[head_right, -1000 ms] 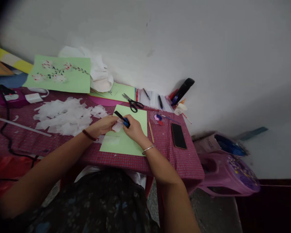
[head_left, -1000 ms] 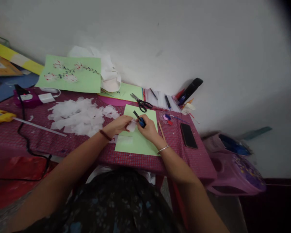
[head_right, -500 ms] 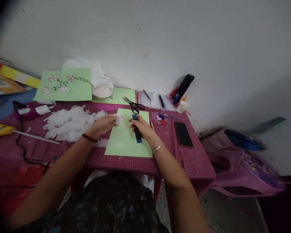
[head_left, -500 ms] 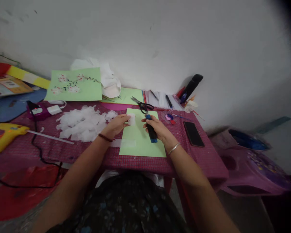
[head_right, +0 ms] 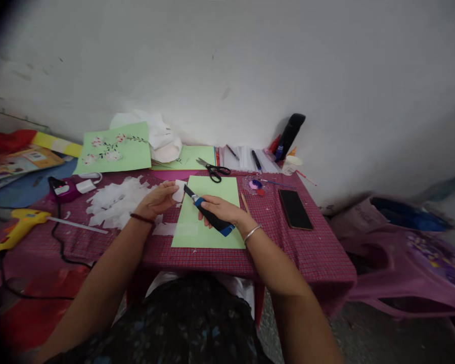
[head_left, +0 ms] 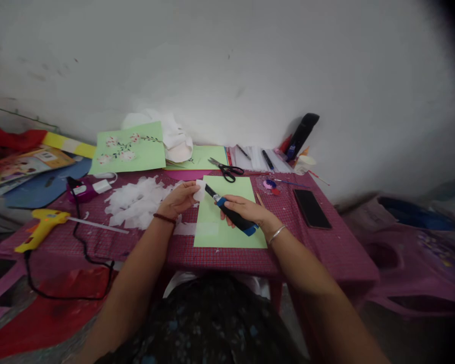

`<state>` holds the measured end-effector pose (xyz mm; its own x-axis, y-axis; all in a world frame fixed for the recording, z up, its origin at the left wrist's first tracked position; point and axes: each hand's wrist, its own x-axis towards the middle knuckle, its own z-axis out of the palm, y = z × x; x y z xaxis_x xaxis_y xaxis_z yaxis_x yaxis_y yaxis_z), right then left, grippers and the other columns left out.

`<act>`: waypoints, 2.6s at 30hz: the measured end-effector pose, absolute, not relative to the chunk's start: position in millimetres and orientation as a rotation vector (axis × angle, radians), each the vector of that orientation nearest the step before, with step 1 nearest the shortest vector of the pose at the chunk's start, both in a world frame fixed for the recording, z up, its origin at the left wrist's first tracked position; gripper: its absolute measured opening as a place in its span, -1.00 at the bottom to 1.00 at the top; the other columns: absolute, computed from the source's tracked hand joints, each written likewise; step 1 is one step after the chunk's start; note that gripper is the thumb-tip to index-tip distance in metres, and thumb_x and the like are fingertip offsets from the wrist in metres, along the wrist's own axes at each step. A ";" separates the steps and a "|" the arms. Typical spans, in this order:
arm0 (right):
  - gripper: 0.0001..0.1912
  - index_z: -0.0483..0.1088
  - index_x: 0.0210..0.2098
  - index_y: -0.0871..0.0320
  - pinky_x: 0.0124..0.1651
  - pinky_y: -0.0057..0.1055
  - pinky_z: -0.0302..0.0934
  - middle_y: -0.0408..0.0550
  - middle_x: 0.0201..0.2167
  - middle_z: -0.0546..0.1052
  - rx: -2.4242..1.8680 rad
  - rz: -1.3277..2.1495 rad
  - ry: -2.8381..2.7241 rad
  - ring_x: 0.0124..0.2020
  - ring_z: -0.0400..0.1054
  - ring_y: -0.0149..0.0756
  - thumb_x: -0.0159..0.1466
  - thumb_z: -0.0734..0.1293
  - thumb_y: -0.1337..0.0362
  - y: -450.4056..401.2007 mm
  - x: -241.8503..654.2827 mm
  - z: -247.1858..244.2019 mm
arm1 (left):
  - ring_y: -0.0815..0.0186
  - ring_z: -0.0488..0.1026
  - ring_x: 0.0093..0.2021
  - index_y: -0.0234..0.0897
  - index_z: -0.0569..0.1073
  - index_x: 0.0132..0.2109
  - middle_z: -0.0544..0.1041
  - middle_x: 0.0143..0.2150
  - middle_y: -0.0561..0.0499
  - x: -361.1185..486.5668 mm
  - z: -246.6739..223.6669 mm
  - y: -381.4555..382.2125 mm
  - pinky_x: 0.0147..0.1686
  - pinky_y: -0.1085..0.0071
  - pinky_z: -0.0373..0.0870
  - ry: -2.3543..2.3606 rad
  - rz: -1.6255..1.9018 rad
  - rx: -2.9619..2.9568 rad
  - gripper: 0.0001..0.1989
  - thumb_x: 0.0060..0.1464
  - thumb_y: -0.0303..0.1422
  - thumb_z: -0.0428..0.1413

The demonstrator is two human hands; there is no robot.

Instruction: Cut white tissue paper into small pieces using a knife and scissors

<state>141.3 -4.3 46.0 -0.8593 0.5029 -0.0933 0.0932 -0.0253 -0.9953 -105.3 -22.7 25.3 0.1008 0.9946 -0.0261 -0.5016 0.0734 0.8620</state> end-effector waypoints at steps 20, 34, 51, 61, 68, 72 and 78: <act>-0.77 0.26 -0.25 0.15 -0.50 -0.45 0.37 -0.09 -0.38 0.50 -0.613 2.014 -1.995 -0.52 0.40 -0.41 0.36 0.24 0.09 -3.5 141.4 46.3 | 0.42 0.43 -0.55 -0.36 0.50 -0.39 0.50 -0.52 0.07 -109.9 21.7 -22.9 -0.47 0.49 0.38 0.824 1.266 0.931 -0.80 -0.17 -0.43 0.36; -0.73 0.29 -0.24 0.17 -0.50 -0.48 0.37 -0.10 -0.37 0.50 -0.568 2.058 -2.021 -0.52 0.40 -0.43 0.35 0.25 0.06 -0.6 143.6 44.3 | 0.41 0.41 -0.57 -0.37 0.58 -0.46 0.55 -0.55 0.01 -112.1 26.0 -26.5 -0.46 0.49 0.34 0.959 1.089 1.068 -0.82 -0.19 -0.34 0.36; -0.72 0.32 -0.21 0.17 -0.49 -0.47 0.36 -0.12 -0.40 0.52 -0.608 2.079 -1.959 -0.53 0.40 -0.43 0.33 0.29 0.06 0.3 145.3 43.5 | 0.39 0.44 -0.52 -0.37 0.58 -0.41 0.56 -0.50 -0.04 -117.7 24.7 -25.7 -0.46 0.49 0.36 0.976 0.975 1.178 -0.87 -0.17 -0.39 0.32; -0.72 0.33 -0.15 0.17 -0.49 -0.47 0.36 -0.11 -0.40 0.52 -0.625 2.074 -1.916 -0.53 0.40 -0.42 0.33 0.28 0.07 -3.2 144.0 46.7 | 0.47 0.34 -0.58 -0.36 0.50 -0.50 0.48 -0.57 0.02 -109.2 28.8 -26.8 -0.54 0.54 0.25 1.007 1.105 1.153 -0.87 -0.12 -0.38 0.24; -0.74 0.33 -0.15 0.17 -0.50 -0.46 0.36 -0.09 -0.38 0.51 -0.602 2.088 -1.932 -0.53 0.40 -0.41 0.34 0.26 0.10 -3.7 142.9 45.8 | 0.46 0.34 -0.56 -0.34 0.51 -0.48 0.48 -0.56 0.04 -115.8 20.3 -24.1 -0.50 0.54 0.26 0.984 1.030 1.225 -0.86 -0.08 -0.35 0.24; -0.77 0.32 -0.14 0.17 -0.51 -0.45 0.35 -0.09 -0.38 0.50 -0.623 2.078 -1.898 -0.54 0.40 -0.41 0.36 0.23 0.13 -3.3 143.1 44.5 | 0.42 0.39 -0.53 -0.34 0.52 -0.47 0.50 -0.53 0.01 -119.4 22.1 -25.3 -0.44 0.49 0.32 0.958 1.054 1.233 -0.84 -0.06 -0.33 0.25; -0.78 0.31 -0.17 0.18 -0.49 -0.43 0.35 -0.07 -0.37 0.50 -0.580 2.102 -1.942 -0.53 0.40 -0.40 0.36 0.24 0.13 -1.7 142.7 42.5 | 0.39 0.41 -0.52 -0.35 0.56 -0.43 0.54 -0.51 0.01 -120.4 21.5 -24.1 -0.45 0.47 0.33 0.973 0.966 1.256 -0.85 -0.13 -0.33 0.29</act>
<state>142.7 -1.7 42.5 -0.8976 0.4193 -0.1364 0.1028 -0.1019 -0.9895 -120.4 -24.1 21.5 0.3014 0.9521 -0.0510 -0.0434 0.0672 0.9968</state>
